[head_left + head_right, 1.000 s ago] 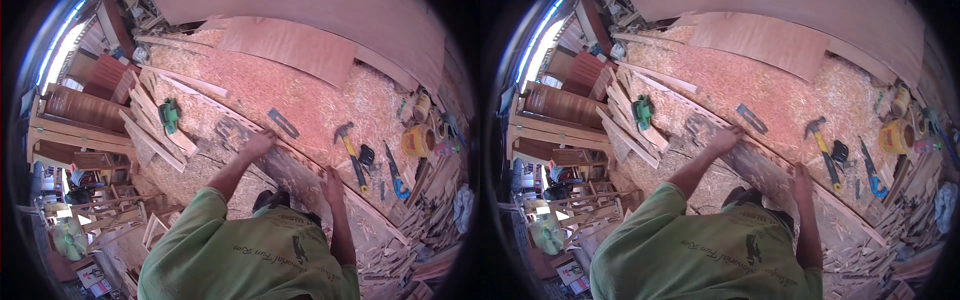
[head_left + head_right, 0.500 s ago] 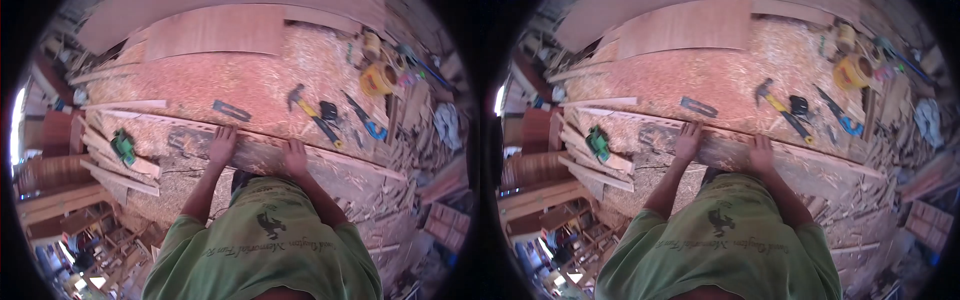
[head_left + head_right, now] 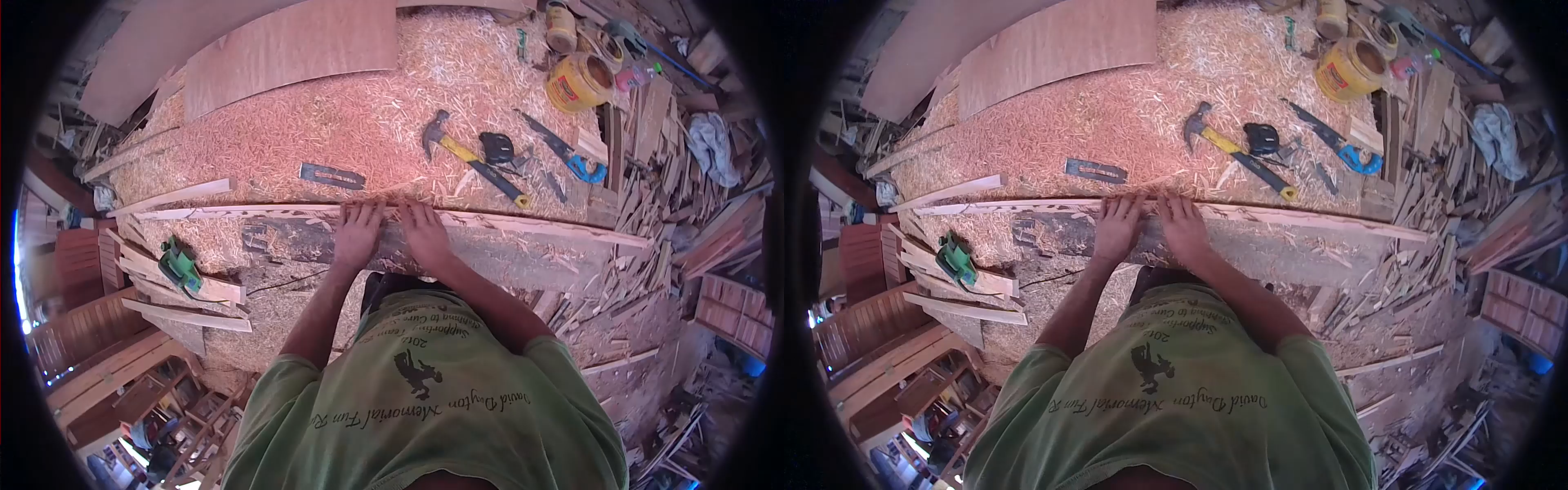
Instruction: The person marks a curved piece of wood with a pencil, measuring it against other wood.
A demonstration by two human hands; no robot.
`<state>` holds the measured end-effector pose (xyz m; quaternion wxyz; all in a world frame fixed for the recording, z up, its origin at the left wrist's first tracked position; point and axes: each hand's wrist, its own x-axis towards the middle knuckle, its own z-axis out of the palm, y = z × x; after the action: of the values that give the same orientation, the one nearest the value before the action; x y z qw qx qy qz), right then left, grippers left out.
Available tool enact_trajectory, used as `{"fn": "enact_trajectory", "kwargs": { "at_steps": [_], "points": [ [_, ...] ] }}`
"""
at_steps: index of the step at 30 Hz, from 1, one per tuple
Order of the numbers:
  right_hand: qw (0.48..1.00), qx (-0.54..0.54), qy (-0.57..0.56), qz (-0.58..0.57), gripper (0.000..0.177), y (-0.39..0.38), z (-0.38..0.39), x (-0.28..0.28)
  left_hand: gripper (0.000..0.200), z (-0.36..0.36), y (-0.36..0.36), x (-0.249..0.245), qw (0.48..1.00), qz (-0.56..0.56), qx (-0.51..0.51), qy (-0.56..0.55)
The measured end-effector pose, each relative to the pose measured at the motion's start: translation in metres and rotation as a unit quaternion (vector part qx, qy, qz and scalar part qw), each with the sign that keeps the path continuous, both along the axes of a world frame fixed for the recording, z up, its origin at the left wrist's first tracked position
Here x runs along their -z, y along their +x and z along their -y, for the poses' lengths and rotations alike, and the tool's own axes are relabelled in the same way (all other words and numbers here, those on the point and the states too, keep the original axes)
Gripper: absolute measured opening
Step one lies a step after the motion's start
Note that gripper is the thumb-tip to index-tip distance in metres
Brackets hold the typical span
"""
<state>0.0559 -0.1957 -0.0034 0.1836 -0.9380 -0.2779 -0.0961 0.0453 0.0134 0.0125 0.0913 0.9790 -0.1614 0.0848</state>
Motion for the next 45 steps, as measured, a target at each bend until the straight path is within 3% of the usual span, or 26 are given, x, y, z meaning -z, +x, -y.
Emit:
{"fn": "enact_trajectory", "kwargs": {
  "at_steps": [2,5,11,14,17,20,23,26,29,31,32,33,34,35,36,38,40,41,42,45],
  "points": [
    [0.996,0.012,-0.081,0.026,0.04,0.007,-0.008,0.017,0.051,0.007,0.005,0.011,1.0,-0.006,0.019,0.002],
    [0.998,0.015,-0.064,0.008,0.035,0.009,-0.011,0.018,0.046,0.007,0.006,0.018,0.998,-0.01,0.025,0.053],
    [0.999,0.015,-0.049,-0.01,0.025,-0.006,-0.012,0.014,0.041,0.01,0.003,0.019,0.999,0.011,0.031,0.023],
    [0.992,-0.126,0.016,-0.014,0.037,-0.021,0.02,0.022,0.039,0.008,0.001,0.025,0.999,0.011,0.025,0.021],
    [0.997,-0.011,0.053,0.055,0.052,-0.031,0.049,-0.002,0.035,0.012,-0.003,0.026,1.0,0.012,0.0,0.011],
    [0.992,0.121,-0.015,0.022,0.039,-0.026,0.071,0.009,0.032,0.013,-0.006,0.031,0.998,-0.036,-0.021,0.046],
    [0.995,0.092,-0.039,0.001,0.034,-0.012,0.071,0.016,0.035,0.008,-0.005,0.037,0.999,-0.005,-0.004,0.046],
    [0.995,0.088,-0.03,-0.035,0.026,-0.014,0.067,0.005,0.05,-0.002,0.001,0.026,0.997,-0.071,0.006,0.013],
    [0.994,0.086,-0.047,0.039,0.026,-0.015,0.07,0.022,0.067,-0.041,-0.001,0.018,1.0,0.02,0.011,0.005],
    [0.996,0.078,-0.03,0.033,0.024,-0.015,0.073,0.015,0.078,-0.081,-0.01,0.023,0.994,0.069,-0.057,0.057],
    [0.997,0.068,-0.022,0.031,0.023,-0.012,0.074,0.011,0.081,-0.104,-0.011,0.032,0.988,0.08,-0.128,0.008],
    [0.997,0.06,-0.039,0.021,0.022,-0.013,0.074,0.009,0.084,-0.121,-0.013,0.041,0.974,0.09,-0.202,-0.043],
    [0.997,0.049,-0.058,0.013,0.021,-0.015,0.076,0.009,0.087,-0.127,-0.015,0.043,0.933,0.062,-0.347,-0.076],
    [0.996,0.034,-0.078,0.008,0.021,-0.014,0.077,0.007,0.09,-0.131,-0.015,0.047,0.866,0.033,-0.486,-0.112],
    [0.994,0.041,-0.089,-0.042,0.02,-0.01,0.076,0.0,0.086,-0.128,-0.008,0.018,0.803,-0.068,-0.575,-0.143],
    [0.982,0.051,-0.119,-0.139,0.018,-0.001,0.066,-0.027,0.073,-0.143,0.005,0.077,0.688,-0.147,-0.585,-0.403],
    [0.983,0.007,-0.111,-0.147,0.021,0.014,0.061,-0.041,0.058,-0.135,0.006,0.089,0.561,-0.116,-0.544,-0.613],
    [0.982,-0.013,-0.106,-0.153,0.022,0.024,0.056,-0.045,0.05,-0.113,0.012,0.07,0.503,-0.054,-0.516,-0.691],
    [0.986,-0.017,-0.093,-0.14,0.023,0.033,0.049,-0.046,0.038,-0.107,0.014,0.051,0.556,-0.035,-0.552,-0.621],
    [0.988,-0.041,-0.044,-0.143,0.026,0.062,0.023,-0.035,0.032,-0.116,0.008,0.071,0.496,-0.04,-0.498,-0.71]
  ]
}}
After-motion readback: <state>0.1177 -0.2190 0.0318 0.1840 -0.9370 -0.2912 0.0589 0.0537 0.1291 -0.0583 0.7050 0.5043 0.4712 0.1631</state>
